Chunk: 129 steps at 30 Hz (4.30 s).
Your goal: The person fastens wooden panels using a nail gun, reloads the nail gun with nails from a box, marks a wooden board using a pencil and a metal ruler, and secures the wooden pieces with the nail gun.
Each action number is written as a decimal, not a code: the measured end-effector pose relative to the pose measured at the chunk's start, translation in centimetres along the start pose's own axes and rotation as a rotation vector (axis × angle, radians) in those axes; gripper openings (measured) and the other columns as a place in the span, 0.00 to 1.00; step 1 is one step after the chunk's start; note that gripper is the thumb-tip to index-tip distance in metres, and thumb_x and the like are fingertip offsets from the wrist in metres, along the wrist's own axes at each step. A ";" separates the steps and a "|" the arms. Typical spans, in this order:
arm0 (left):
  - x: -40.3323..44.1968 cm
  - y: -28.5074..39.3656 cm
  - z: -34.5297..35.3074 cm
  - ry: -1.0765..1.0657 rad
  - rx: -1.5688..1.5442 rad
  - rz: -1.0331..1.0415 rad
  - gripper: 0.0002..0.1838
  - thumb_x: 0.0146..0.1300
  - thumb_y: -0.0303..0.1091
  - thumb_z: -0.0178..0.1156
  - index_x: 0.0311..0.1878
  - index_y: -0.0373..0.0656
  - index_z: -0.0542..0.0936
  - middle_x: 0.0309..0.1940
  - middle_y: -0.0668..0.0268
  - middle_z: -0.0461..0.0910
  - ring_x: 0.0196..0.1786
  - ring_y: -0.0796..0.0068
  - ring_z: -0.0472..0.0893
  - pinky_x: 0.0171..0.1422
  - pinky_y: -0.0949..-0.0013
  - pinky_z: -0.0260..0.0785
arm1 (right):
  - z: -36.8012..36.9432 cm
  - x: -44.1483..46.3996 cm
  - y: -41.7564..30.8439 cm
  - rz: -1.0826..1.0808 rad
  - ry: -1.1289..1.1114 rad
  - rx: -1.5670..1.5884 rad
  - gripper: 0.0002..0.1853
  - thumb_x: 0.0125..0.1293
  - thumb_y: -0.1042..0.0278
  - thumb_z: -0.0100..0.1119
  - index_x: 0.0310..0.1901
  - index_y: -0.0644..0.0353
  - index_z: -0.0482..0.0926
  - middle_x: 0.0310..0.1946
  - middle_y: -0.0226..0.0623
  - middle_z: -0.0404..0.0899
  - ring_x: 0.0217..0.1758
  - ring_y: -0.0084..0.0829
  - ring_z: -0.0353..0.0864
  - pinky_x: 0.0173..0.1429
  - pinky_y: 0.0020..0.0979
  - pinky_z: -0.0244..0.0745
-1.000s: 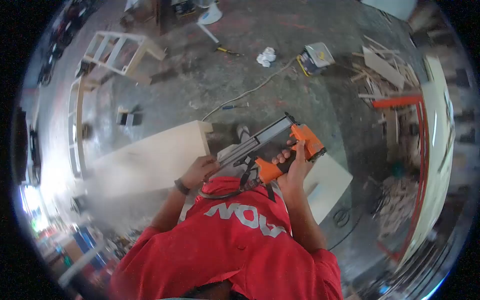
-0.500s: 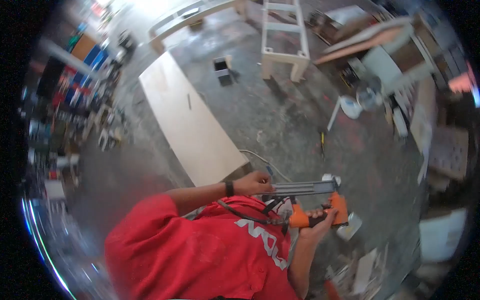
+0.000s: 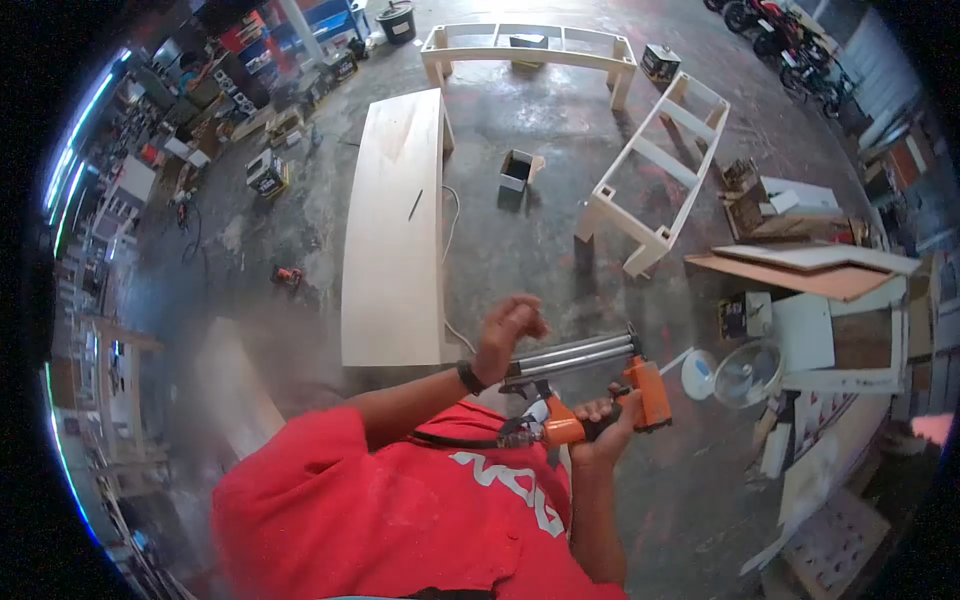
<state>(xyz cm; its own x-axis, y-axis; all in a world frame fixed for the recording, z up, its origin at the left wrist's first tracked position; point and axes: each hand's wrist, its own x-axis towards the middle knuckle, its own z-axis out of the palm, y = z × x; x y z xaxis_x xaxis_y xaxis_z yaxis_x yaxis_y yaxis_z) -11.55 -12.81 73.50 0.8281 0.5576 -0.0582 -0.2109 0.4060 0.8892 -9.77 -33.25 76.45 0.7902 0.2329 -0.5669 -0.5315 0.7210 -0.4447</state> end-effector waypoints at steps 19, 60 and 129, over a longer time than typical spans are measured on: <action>14.7 0.8 -3.4 -0.447 0.014 -0.503 0.21 0.76 0.47 0.45 0.52 0.38 0.77 0.41 0.64 0.81 0.40 0.78 0.79 0.46 0.72 0.72 | 24.9 27.2 -0.5 0.146 -0.334 -0.420 0.24 0.68 0.39 0.56 0.47 0.54 0.71 0.20 0.22 0.63 0.19 0.19 0.65 0.27 0.25 0.68; 64.6 -16.0 -54.8 0.743 1.332 -0.057 0.09 0.57 0.37 0.65 0.35 0.41 0.82 0.35 0.56 0.83 0.44 0.55 0.81 0.54 0.57 0.71 | 59.6 102.9 38.1 0.308 -0.631 -1.465 0.19 0.68 0.46 0.60 0.37 0.56 0.76 0.15 0.22 0.64 0.14 0.18 0.65 0.20 0.24 0.64; 52.4 -23.3 -83.5 1.682 1.750 -0.559 0.38 0.64 0.66 0.50 0.67 0.48 0.69 0.67 0.56 0.68 0.71 0.52 0.64 0.74 0.46 0.50 | 59.7 99.9 65.3 -0.193 -1.423 -2.273 0.18 0.63 0.50 0.66 0.31 0.58 0.77 0.11 0.23 0.68 0.09 0.18 0.69 0.13 0.23 0.63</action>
<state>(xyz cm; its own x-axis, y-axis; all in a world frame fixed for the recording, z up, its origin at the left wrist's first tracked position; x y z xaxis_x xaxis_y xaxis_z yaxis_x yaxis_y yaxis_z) -6.64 67.44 11.86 -0.4354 0.8426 0.3170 0.8929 0.4491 0.0325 52.69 76.04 32.13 0.0326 0.9231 -0.3833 0.8007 -0.2536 -0.5427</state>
